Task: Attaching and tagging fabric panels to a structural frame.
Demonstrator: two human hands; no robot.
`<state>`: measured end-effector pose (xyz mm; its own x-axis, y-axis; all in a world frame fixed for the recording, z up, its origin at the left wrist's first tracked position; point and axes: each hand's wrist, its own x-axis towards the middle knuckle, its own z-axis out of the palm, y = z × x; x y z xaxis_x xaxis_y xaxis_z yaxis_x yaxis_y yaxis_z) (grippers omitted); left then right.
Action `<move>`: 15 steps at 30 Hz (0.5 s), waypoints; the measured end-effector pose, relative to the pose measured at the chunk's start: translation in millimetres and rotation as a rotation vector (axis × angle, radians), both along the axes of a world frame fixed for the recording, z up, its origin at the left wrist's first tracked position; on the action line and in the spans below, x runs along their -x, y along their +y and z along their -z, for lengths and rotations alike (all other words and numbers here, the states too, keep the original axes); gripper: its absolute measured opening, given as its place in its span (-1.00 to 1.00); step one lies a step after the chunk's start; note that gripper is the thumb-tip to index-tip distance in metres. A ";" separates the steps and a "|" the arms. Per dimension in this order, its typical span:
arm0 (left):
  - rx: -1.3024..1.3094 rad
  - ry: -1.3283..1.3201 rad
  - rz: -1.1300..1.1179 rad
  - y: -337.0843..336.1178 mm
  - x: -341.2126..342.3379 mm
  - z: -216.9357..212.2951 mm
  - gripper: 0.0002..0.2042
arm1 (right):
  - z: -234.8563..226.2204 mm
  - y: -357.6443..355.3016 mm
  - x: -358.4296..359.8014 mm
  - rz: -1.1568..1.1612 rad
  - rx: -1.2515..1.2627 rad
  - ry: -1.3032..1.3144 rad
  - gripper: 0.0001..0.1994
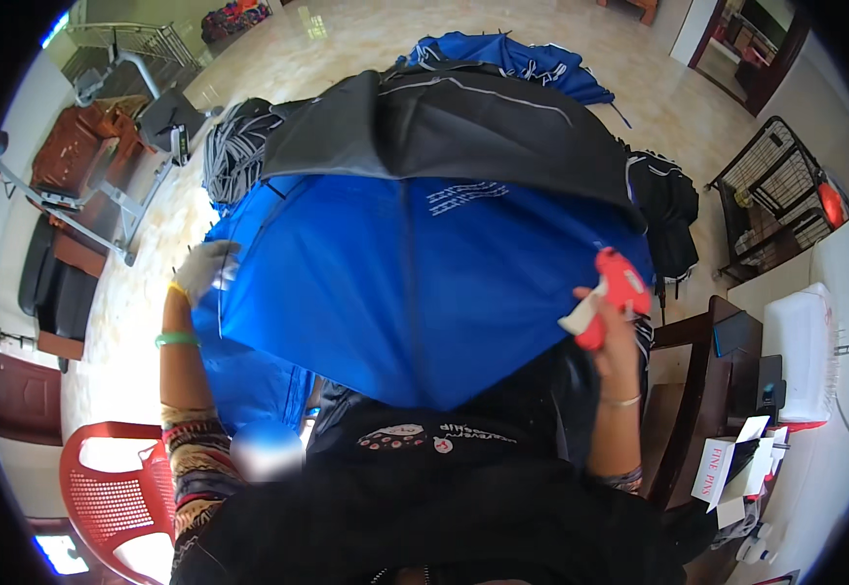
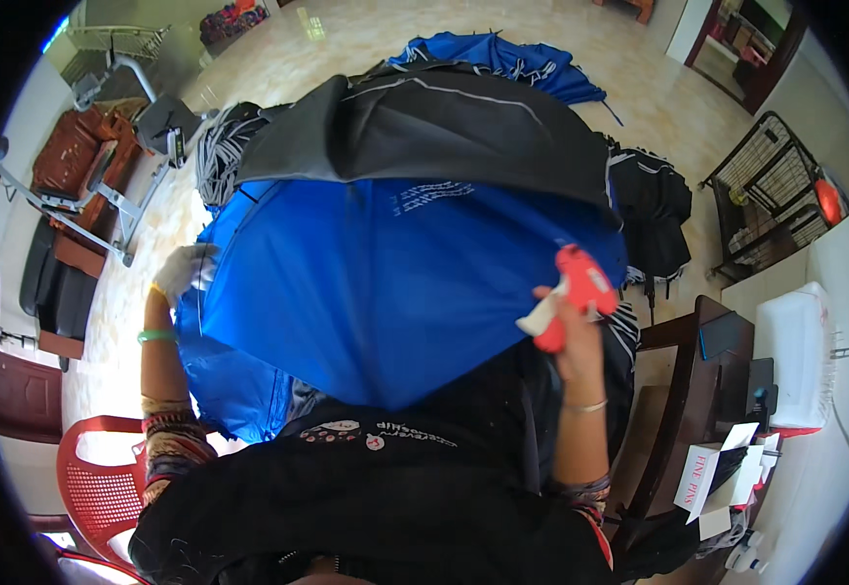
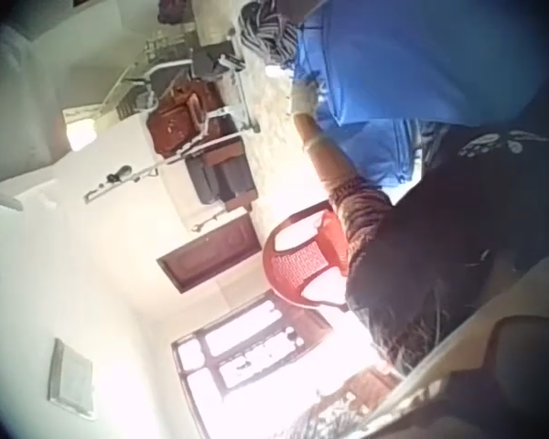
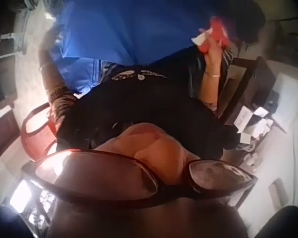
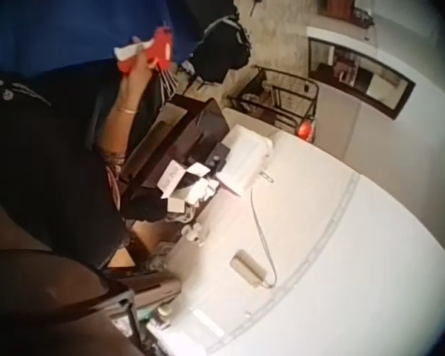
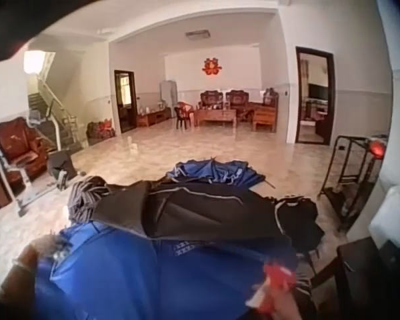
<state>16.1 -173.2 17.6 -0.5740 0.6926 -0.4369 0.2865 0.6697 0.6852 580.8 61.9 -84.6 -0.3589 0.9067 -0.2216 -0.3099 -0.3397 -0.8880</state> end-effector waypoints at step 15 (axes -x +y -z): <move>-0.276 0.620 1.074 305.5 -261.9 -97.4 -0.38 | -8.6 -103.2 82.1 -0.957 -0.316 0.017 -0.72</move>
<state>278.0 132.3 115.0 0.2753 0.9592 -0.0646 0.9156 -0.2411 0.3217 498.6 -41.3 -76.0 -0.9677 0.2520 -0.0091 -0.0436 -0.2024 -0.9783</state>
